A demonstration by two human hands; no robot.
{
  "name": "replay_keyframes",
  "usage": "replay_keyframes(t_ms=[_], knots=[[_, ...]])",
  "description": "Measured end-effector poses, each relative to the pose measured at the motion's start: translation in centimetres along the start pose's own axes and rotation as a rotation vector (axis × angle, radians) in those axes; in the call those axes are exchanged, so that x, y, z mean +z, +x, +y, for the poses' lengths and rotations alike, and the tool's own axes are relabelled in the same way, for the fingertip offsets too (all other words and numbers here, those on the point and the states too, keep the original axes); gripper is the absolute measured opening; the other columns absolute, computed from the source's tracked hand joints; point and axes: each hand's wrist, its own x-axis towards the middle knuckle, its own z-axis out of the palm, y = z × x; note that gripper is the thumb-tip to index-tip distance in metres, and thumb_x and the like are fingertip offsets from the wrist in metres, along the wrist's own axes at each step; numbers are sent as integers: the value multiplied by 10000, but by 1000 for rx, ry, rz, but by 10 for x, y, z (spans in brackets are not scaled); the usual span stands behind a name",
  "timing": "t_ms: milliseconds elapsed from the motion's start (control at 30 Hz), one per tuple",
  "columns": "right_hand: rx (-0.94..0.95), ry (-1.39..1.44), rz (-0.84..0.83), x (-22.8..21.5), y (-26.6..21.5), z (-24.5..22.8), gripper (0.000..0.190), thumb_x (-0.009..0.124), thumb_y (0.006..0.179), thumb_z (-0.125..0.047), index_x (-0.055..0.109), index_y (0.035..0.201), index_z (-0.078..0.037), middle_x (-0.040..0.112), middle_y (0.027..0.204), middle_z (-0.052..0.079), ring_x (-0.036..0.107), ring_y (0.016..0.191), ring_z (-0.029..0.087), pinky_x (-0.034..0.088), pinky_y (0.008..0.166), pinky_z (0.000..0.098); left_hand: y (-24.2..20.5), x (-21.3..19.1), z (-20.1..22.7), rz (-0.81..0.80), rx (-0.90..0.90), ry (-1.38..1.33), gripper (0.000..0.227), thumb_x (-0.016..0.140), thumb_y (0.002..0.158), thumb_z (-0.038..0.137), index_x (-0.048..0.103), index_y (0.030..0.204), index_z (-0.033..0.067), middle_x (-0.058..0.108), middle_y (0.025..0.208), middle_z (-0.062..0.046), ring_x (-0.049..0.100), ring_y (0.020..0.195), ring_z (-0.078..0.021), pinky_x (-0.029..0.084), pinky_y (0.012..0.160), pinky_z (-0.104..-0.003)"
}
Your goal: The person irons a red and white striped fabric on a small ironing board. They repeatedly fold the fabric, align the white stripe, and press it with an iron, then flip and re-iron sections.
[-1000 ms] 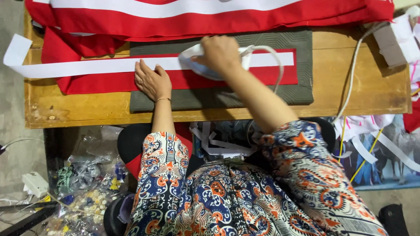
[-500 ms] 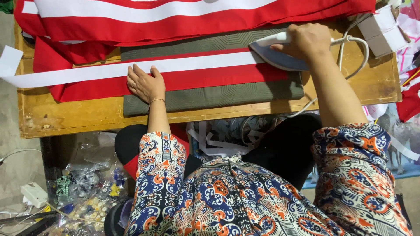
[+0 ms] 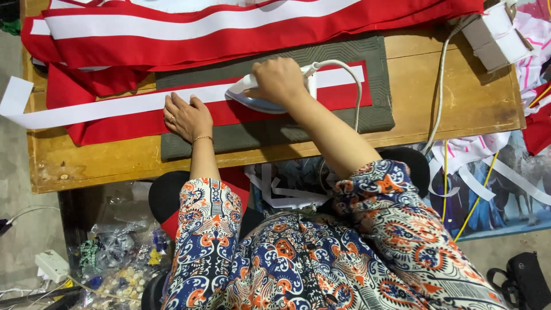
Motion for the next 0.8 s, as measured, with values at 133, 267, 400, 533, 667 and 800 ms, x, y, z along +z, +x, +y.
replay_keyframes(t_ms=[133,267,400,533,667,800], knots=[[117,-15,-155,-12,-23,49,648,675,871,-836,705,887,-189,720,737,41,706,664,299,525,524,450,-2,-1,-1,14,9,-14,503,461,1038,382,561,1426,78,512,1494,-94,421,1365,-310,287,1112,-562],[257,-143,-241,-24,-65,143,695,577,894,-896,743,984,-227,762,826,89,738,779,335,535,626,451,-2,-7,3,-32,-12,-4,524,438,1042,379,534,1454,71,480,1517,-86,386,1400,-310,223,1150,-630],[263,-319,-208,-22,-114,220,761,586,940,-910,726,913,-163,774,815,99,766,723,335,564,563,439,-6,-4,5,-13,-42,6,527,407,1041,379,540,1466,98,484,1527,-88,385,1412,-323,103,1160,-672],[216,-457,-157,-16,-112,224,789,518,909,-995,699,891,-227,741,736,23,756,657,282,565,506,403,-5,-6,7,-29,-77,50,523,437,1020,343,512,1495,136,471,1548,-82,380,1432,-321,92,1173,-671],[119,-467,-134,-11,-80,174,823,485,852,-1047,688,846,-249,727,668,40,747,604,273,525,450,391,-5,-4,6,8,-92,67,495,483,992,324,553,1460,178,476,1537,-72,389,1409,-335,166,1172,-662],[67,-244,-247,-24,-21,78,782,491,841,-1001,725,966,-265,772,756,66,754,680,318,530,565,418,-5,-5,4,-3,-119,42,484,461,1009,347,547,1463,202,432,1554,-93,346,1442,-388,160,1187,-655]])
